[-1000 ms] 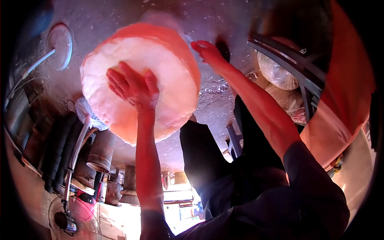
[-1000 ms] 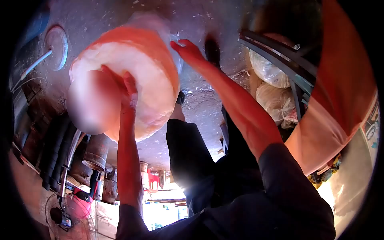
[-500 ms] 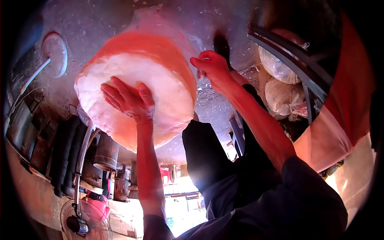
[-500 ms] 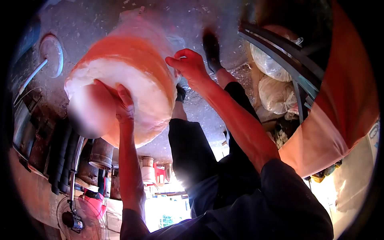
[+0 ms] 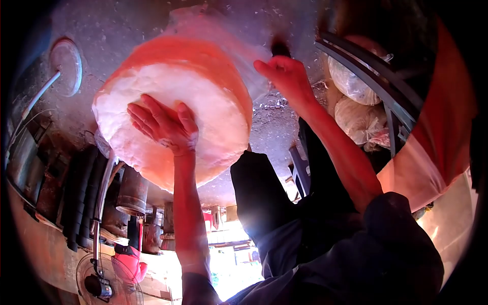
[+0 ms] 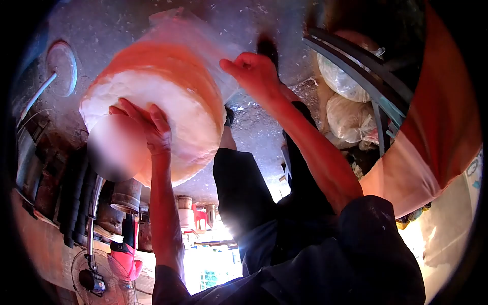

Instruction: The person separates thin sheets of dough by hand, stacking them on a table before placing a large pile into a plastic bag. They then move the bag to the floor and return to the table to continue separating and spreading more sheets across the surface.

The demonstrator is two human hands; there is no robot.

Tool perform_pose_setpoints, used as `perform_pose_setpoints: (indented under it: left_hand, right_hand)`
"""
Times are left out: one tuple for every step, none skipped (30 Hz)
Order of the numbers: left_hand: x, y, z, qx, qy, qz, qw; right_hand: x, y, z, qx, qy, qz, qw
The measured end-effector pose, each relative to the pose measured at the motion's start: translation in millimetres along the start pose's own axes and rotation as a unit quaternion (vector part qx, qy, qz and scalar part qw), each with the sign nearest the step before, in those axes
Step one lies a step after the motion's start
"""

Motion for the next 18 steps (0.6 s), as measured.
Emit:
perform_pose_setpoints:
  left_hand:
    - [1,0,0,-0.001,0.001,-0.004,1.000]
    - [0,0,-1,-0.002,0.001,0.000,1.000]
    - [-1,0,-1,-0.003,0.001,0.004,1.000]
    - [-1,0,-1,-0.004,0.001,0.008,1.000]
    - [0,-1,-1,-0.005,-0.001,0.010,1.000]
    - [2,-2,0,-0.007,-0.005,0.012,1.000]
    - [2,-2,1,-0.008,-0.008,0.015,1.000]
    - [2,-1,1,-0.008,-0.011,0.015,1.000]
    - [2,-1,0,-0.007,-0.013,0.013,1.000]
    - [1,-1,0,-0.007,-0.015,0.010,1.000]
    - [0,-2,-1,-0.006,-0.012,0.010,1.000]
    - [0,-2,-2,-0.005,-0.011,0.011,1.000]
    - [0,-1,0,-0.004,-0.012,0.012,1.000]
    - [0,-1,1,-0.006,-0.011,0.012,1.000]
    - [1,-1,1,-0.007,-0.009,0.011,1.000]
    - [2,-1,0,-0.009,-0.006,0.010,1.000]
    - [2,-1,0,-0.008,-0.003,0.009,1.000]
    - [1,0,0,-0.007,-0.002,0.008,1.000]
  right_hand:
    - [-3,-5,7,-0.008,-0.014,0.083,0.996]
    - [-2,-7,13,-0.014,-0.029,0.164,0.986]
    - [0,-11,19,-0.130,-0.009,0.194,0.972]
    - [2,-15,25,-0.246,0.011,0.221,0.944]
    - [4,-19,31,-0.358,0.032,0.245,0.900]
    - [2,-22,33,-0.303,-0.027,0.232,0.924]
    - [-2,-7,21,-0.160,-0.074,0.067,0.982]
    - [-4,15,0,-0.010,-0.117,-0.104,0.988]
    - [-4,29,-15,0.140,-0.154,-0.269,0.940]
    - [0,25,-23,0.120,-0.156,-0.347,0.917]
    - [-2,32,-32,0.151,-0.138,-0.336,0.919]
    - [-6,43,-41,0.183,-0.119,-0.325,0.920]
    - [-6,42,-39,0.216,-0.097,-0.313,0.920]
    - [-6,41,-35,0.248,-0.086,-0.310,0.914]
    - [-6,37,-32,0.235,-0.140,-0.268,0.924]
    - [-8,36,-28,0.222,-0.194,-0.224,0.929]
    - [-10,35,-25,0.209,-0.248,-0.180,0.929]
    - [-13,34,-23,0.188,-0.273,-0.145,0.932]
Point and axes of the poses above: each hand's wrist, its own z-axis away from the middle knuckle, its own x-axis out of the palm, y = z × x, the point moved 2 cm from there along -z, towards the middle knuckle, and after that the axes turned 4 degrees about -z, right-handed, at the moved point
